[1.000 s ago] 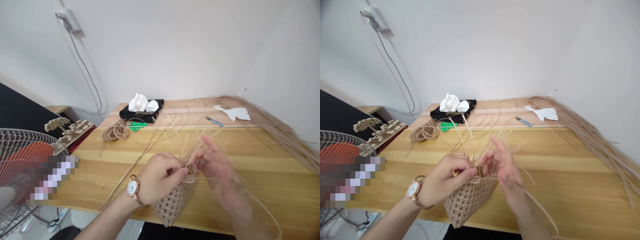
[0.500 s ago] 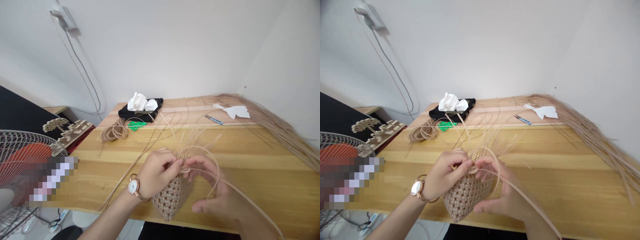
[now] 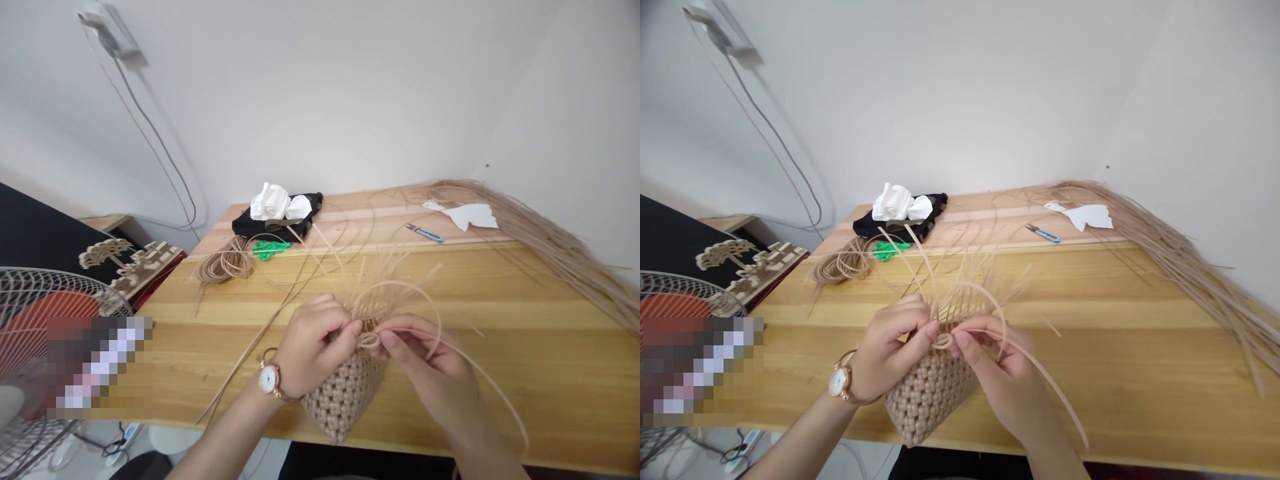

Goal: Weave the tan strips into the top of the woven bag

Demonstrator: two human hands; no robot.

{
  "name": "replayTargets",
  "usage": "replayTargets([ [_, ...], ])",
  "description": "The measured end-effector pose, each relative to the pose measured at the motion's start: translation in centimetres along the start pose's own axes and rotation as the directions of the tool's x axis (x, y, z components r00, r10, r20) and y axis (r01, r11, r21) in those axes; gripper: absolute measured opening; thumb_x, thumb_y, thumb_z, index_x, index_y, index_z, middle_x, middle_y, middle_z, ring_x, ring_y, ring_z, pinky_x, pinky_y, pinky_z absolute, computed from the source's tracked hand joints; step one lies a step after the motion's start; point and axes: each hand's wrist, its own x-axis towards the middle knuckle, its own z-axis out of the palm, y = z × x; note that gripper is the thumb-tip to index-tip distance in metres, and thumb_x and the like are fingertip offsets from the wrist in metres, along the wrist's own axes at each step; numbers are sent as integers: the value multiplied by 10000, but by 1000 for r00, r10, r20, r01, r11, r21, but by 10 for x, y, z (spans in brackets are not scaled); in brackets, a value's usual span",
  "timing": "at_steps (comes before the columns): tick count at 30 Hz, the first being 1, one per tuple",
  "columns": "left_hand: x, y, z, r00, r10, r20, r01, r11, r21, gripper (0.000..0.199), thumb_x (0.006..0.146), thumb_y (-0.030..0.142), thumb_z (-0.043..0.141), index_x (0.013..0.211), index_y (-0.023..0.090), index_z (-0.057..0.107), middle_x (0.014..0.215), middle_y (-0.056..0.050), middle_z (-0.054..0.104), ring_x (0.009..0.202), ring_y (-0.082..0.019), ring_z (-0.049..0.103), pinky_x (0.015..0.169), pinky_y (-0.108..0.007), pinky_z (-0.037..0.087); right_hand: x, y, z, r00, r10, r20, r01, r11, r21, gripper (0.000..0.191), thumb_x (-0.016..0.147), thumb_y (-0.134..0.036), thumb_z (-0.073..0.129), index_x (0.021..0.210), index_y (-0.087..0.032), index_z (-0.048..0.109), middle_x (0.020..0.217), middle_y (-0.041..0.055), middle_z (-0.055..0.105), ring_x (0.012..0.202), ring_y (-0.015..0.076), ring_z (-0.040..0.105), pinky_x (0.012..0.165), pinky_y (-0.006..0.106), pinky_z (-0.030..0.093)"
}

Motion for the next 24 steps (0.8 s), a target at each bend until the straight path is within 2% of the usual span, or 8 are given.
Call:
replayTargets([
  [2, -2, 0, 0, 999, 39, 3, -39, 999, 13, 317, 832, 170, 406, 516, 167, 380, 490, 29, 359, 522, -99, 344, 539, -243, 296, -5, -1, 3, 999, 2, -55, 1, 999, 46, 47, 780, -259, 591, 770, -239, 632, 656, -5, 635, 632, 127, 576, 614, 240, 463],
  [4, -4, 1, -1, 997, 75, -3, -75, 997, 30, 312, 823, 153, 413, 514, 166, 376, 491, 29, 355, 519, -98, 344, 532, -244, 288, -11, 0, 6, 987, 1, -158, 14, 995, 95, 30, 765, -267, 610, 759, -249, 633, 636, -10, 625, 609, 124, 561, 594, 238, 456],
  [7, -7, 4, 0, 995, 104, -8, -103, 992, 76, 298, 813, 139, 421, 517, 163, 399, 488, 21, 378, 517, -102, 347, 524, -251, 282, -18, 2, 11, 954, -24, -300, 64, 990, 126, 31, 749, -281, 627, 741, -255, 641, 616, -12, 604, 591, 122, 538, 569, 237, 440],
  [10, -10, 8, 1, 995, 103, -12, -100, 984, 144, 288, 812, 141, 423, 525, 159, 439, 493, 7, 421, 531, -109, 355, 532, -259, 288, -20, 8, 13, 920, -87, -383, 145, 981, 125, 51, 758, -282, 619, 725, -251, 644, 625, -9, 588, 582, 121, 520, 541, 243, 419],
  [15, -14, 11, 3, 992, 111, -65, -95, 973, 208, 299, 816, 152, 427, 519, 159, 457, 492, -1, 455, 546, -118, 360, 543, -268, 295, -15, 17, 10, 821, -174, -544, 298, 943, 147, 71, 785, -242, 586, 731, -206, 617, 645, -10, 561, 573, 108, 510, 517, 240, 409],
  [20, -15, 9, 4, 988, 136, -78, -117, 970, 212, 281, 811, 140, 441, 532, 147, 479, 499, -11, 478, 541, -117, 369, 538, -269, 301, -11, 14, 9, 724, -154, -673, 347, 924, 162, 73, 770, -202, 596, 709, -163, 592, 622, -23, 552, 530, 84, 519, 507, 222, 416],
  [22, -15, 9, 4, 987, 138, -87, -118, 972, 203, 277, 806, 140, 446, 531, 148, 480, 496, -11, 479, 538, -116, 371, 534, -268, 303, -10, 13, 7, 715, -133, -687, 357, 914, 194, 80, 764, -204, 601, 696, -163, 590, 616, -23, 554, 511, 82, 516, 486, 215, 416],
  [24, -15, 9, 4, 986, 132, -104, -112, 977, 179, 266, 800, 139, 452, 536, 150, 485, 493, -10, 478, 532, -115, 377, 528, -265, 308, -9, 14, 7, 750, -113, -652, 351, 903, 247, 73, 762, -230, 607, 713, -176, 601, 641, -18, 567, 514, 82, 518, 482, 210, 418],
])
